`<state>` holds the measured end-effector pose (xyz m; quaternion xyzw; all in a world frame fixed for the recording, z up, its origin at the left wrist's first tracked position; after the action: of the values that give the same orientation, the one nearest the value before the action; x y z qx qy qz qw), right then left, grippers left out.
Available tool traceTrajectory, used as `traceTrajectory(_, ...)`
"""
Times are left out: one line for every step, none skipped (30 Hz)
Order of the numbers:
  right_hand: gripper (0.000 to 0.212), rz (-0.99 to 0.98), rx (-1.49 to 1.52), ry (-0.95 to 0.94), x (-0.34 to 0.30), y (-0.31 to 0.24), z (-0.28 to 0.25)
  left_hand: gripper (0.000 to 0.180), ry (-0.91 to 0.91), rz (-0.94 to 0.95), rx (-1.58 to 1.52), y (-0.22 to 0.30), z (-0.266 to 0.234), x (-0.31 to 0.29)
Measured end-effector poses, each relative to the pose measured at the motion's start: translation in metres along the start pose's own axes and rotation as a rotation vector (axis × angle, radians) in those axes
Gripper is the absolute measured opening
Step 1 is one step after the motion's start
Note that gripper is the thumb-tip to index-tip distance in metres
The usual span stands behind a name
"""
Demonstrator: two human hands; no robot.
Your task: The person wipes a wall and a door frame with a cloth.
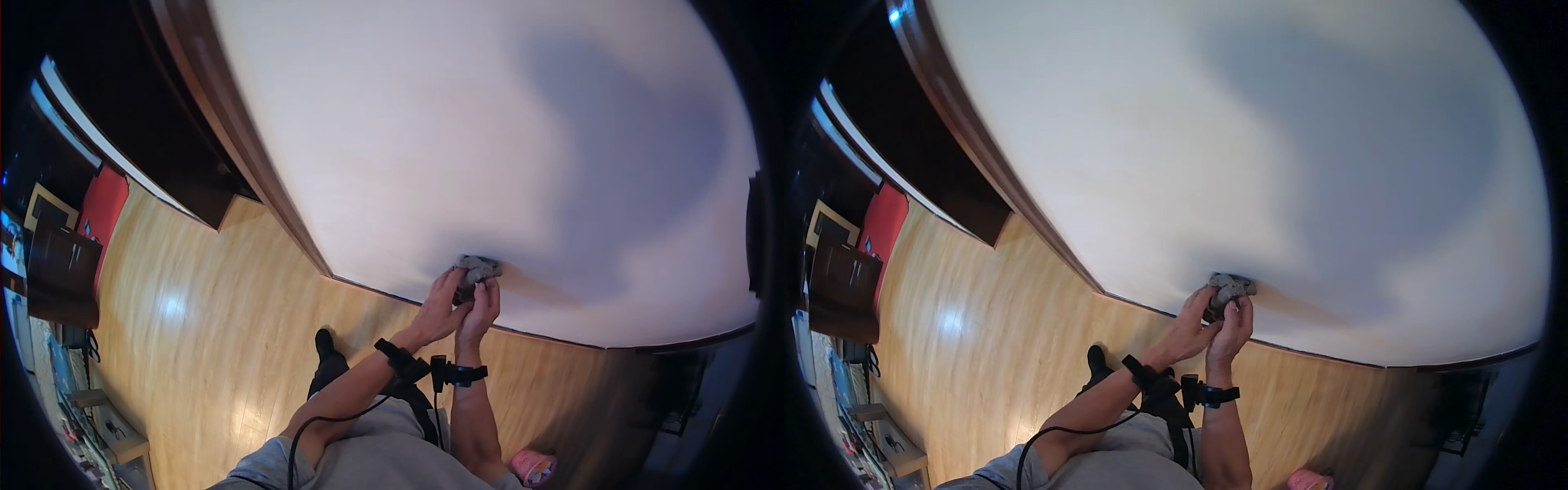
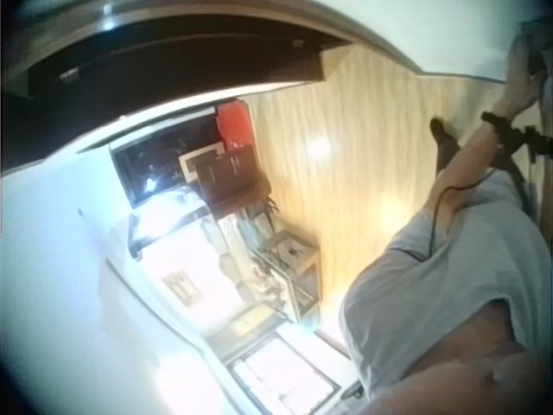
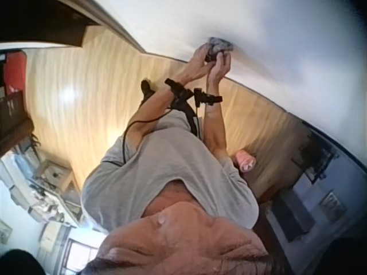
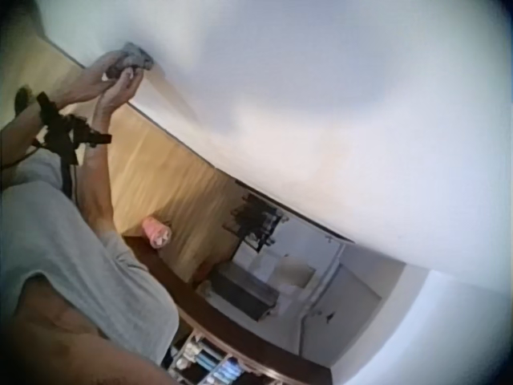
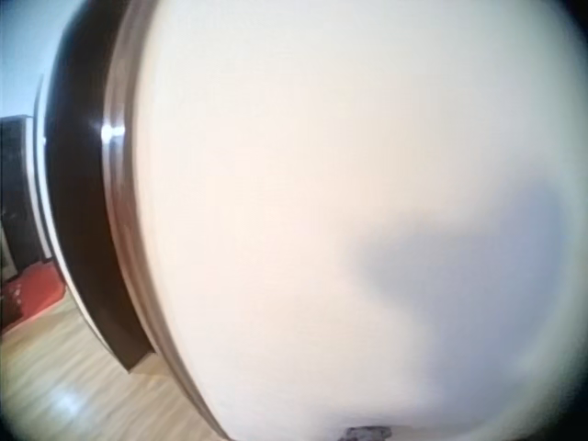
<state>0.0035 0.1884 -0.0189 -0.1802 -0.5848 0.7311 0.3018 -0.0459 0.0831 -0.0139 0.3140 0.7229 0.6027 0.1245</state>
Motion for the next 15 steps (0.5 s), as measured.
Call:
traceTrajectory(0.034,-0.002,-0.001,-0.006,-0.002,0.0,0.012,0.071,-0.005,-0.015,-0.005,-0.001,-0.012,-0.001)
traceTrajectory(0.034,-0.005,-0.004,-0.03,-0.004,0.001,0.026,0.071,-0.009,-0.03,-0.011,-0.002,-0.025,-0.003)
traceTrajectory(0.034,-0.004,-0.005,-0.056,-0.008,0.001,0.042,0.071,0.0,-0.031,-0.008,-0.005,-0.039,-0.007)
traceTrajectory(0.034,-0.007,-0.027,-0.089,-0.011,0.007,0.055,0.072,0.026,-0.052,-0.01,-0.009,-0.055,-0.012)
traceTrajectory(0.034,-0.005,-0.06,-0.13,-0.014,0.01,0.07,0.073,0.052,-0.072,-0.012,-0.014,-0.071,-0.017)
traceTrajectory(0.034,0.01,-0.093,-0.143,-0.017,0.012,0.088,0.078,0.037,-0.126,-0.056,-0.015,-0.089,-0.021)
traceTrajectory(0.034,0.024,-0.126,-0.155,-0.021,0.014,0.105,0.078,0.043,-0.128,-0.056,-0.02,-0.104,-0.026)
traceTrajectory(0.034,0.027,-0.105,-0.196,-0.024,0.016,0.124,0.078,0.085,-0.127,-0.049,-0.025,-0.121,-0.03)
traceTrajectory(0.033,0.057,-0.053,-0.23,-0.028,0.018,0.141,0.078,0.128,-0.124,-0.043,-0.028,-0.137,-0.035)
traceTrajectory(0.033,0.064,-0.054,-0.237,-0.031,0.022,0.156,0.079,0.119,-0.123,-0.045,-0.032,-0.151,-0.037)
traceTrajectory(0.033,0.07,-0.055,-0.244,-0.032,0.028,0.169,0.079,0.126,-0.121,-0.046,-0.036,-0.164,-0.039)
traceTrajectory(0.033,0.044,-0.086,-0.284,-0.032,0.033,0.184,0.08,0.141,-0.137,-0.083,-0.045,-0.177,-0.041)
traceTrajectory(0.032,0.035,-0.123,-0.302,-0.033,0.039,0.196,0.08,0.154,-0.152,-0.119,-0.053,-0.189,-0.043)
traceTrajectory(0.033,0.056,-0.096,-0.321,-0.035,0.046,0.207,0.082,0.192,-0.159,-0.125,-0.06,-0.199,-0.047)
traceTrajectory(0.033,0.079,-0.068,-0.338,-0.038,0.05,0.221,0.082,0.194,-0.154,-0.124,-0.061,-0.212,-0.049)
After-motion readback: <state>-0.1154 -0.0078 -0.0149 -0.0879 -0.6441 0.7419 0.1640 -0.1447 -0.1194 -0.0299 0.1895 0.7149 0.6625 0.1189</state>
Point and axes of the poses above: each hand's wrist, its own x-axis towards the middle knuckle, its own z-axis out of the palm, y = z × x, the point moved 6 cm from there along x, towards the middle knuckle, and after that the axes turned 7 degrees about -y, right-handed, at the moved point
